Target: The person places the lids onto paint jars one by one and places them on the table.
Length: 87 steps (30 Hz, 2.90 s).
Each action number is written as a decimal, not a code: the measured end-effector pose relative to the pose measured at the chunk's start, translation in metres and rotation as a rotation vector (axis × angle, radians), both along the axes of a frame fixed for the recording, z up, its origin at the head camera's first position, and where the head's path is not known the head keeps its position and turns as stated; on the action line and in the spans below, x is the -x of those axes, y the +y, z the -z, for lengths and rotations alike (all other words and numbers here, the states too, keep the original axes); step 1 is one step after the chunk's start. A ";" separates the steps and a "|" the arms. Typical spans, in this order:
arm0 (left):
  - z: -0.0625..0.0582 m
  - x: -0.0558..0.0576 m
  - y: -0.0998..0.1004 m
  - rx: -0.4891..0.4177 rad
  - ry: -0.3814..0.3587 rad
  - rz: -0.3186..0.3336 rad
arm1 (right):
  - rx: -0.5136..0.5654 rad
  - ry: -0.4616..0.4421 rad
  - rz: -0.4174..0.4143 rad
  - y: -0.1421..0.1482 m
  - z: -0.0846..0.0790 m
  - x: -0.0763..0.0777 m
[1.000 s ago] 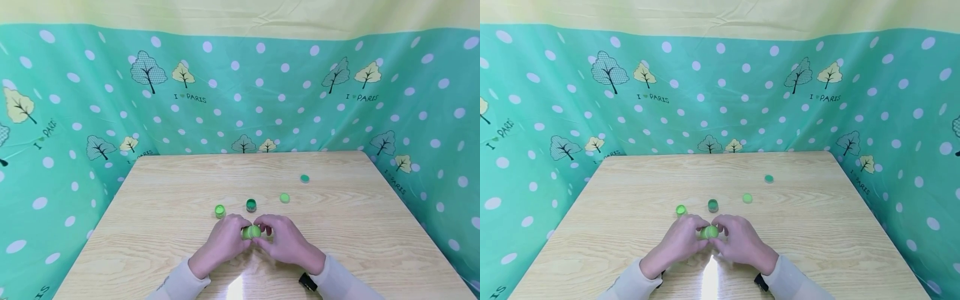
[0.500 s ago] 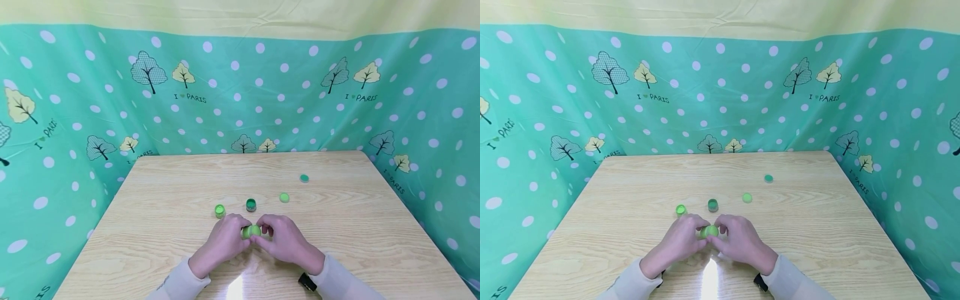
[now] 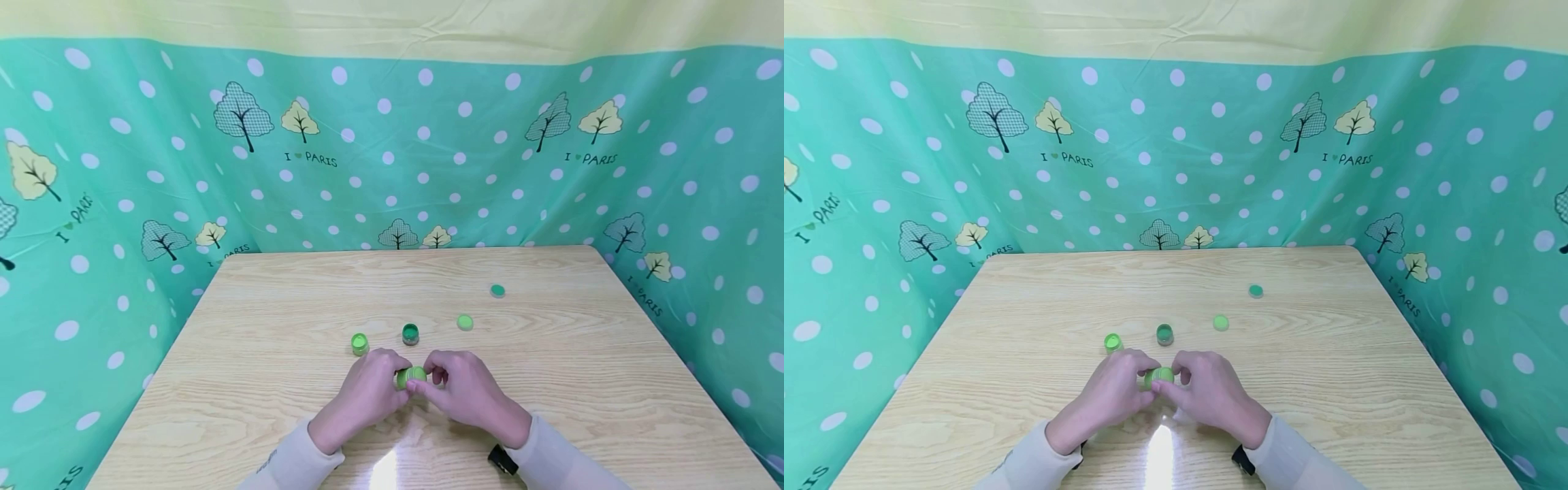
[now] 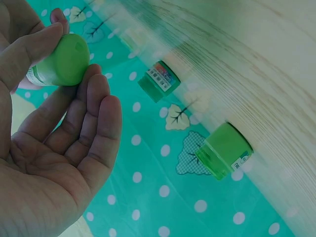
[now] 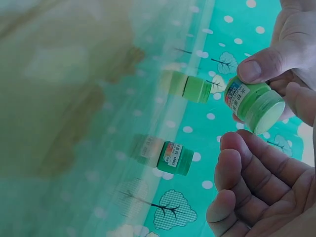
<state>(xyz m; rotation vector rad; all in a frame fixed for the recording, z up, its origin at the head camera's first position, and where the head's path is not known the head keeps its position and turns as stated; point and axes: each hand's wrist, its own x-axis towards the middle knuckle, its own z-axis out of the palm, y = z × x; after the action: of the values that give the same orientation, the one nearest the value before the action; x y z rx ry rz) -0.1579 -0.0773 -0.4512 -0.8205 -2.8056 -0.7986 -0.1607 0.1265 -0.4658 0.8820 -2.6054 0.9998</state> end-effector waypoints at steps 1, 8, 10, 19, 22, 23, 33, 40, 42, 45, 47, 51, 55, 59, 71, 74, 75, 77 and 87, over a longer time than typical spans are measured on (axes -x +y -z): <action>0.000 0.000 0.000 0.000 -0.001 -0.001 | 0.003 -0.003 -0.001 0.000 0.000 0.000; -0.001 -0.001 -0.001 0.009 0.002 -0.006 | 0.037 0.000 -0.063 0.005 -0.002 0.002; -0.001 -0.001 -0.001 0.009 0.004 -0.004 | 0.043 0.008 -0.091 0.006 -0.003 0.001; -0.002 0.000 -0.002 -0.002 0.000 0.004 | 0.062 0.010 -0.188 0.006 -0.003 0.003; -0.001 0.000 -0.002 -0.004 0.005 0.007 | 0.076 0.012 -0.201 0.005 -0.002 0.003; -0.002 0.000 -0.002 -0.003 0.009 0.008 | 0.078 0.014 -0.202 0.005 -0.002 0.004; -0.003 -0.001 -0.002 -0.002 0.007 0.013 | 0.077 0.013 -0.164 0.004 0.000 0.003; -0.003 -0.002 -0.002 -0.009 0.001 0.012 | 0.060 0.013 -0.120 0.002 0.000 0.001; -0.002 -0.002 -0.002 -0.008 0.002 0.011 | 0.050 0.013 -0.107 0.002 -0.001 0.001; -0.002 -0.002 -0.002 -0.008 0.008 0.009 | 0.041 0.009 -0.085 0.002 -0.001 0.001; -0.002 -0.002 -0.002 -0.007 0.013 0.009 | 0.036 0.005 -0.074 0.001 -0.001 0.000; -0.001 -0.002 -0.001 -0.004 0.015 0.009 | 0.034 -0.003 -0.057 0.001 -0.001 0.000; -0.002 -0.002 -0.001 0.001 0.009 0.003 | 0.027 0.000 -0.044 0.001 -0.001 0.001; -0.002 -0.002 -0.001 0.002 0.005 -0.003 | 0.021 0.009 -0.040 0.002 -0.002 0.002; -0.003 -0.001 -0.001 -0.002 0.012 0.006 | 0.072 0.059 -0.113 0.006 0.000 0.006; -0.003 0.000 -0.001 -0.002 0.020 0.010 | 0.088 0.090 -0.157 0.006 0.001 0.006; -0.002 0.000 -0.001 -0.003 0.023 0.010 | 0.090 0.097 -0.167 0.007 0.001 0.007; -0.002 0.000 -0.001 -0.004 0.023 0.010 | 0.091 0.107 -0.182 0.007 0.001 0.007; -0.004 -0.001 -0.001 -0.015 0.026 0.018 | 0.107 0.072 -0.222 0.006 -0.002 0.005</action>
<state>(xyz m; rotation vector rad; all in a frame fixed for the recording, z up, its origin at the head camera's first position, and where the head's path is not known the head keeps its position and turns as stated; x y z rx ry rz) -0.1567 -0.0780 -0.4468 -0.8485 -2.7705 -0.8050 -0.1660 0.1328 -0.4643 1.1759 -2.4085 1.1278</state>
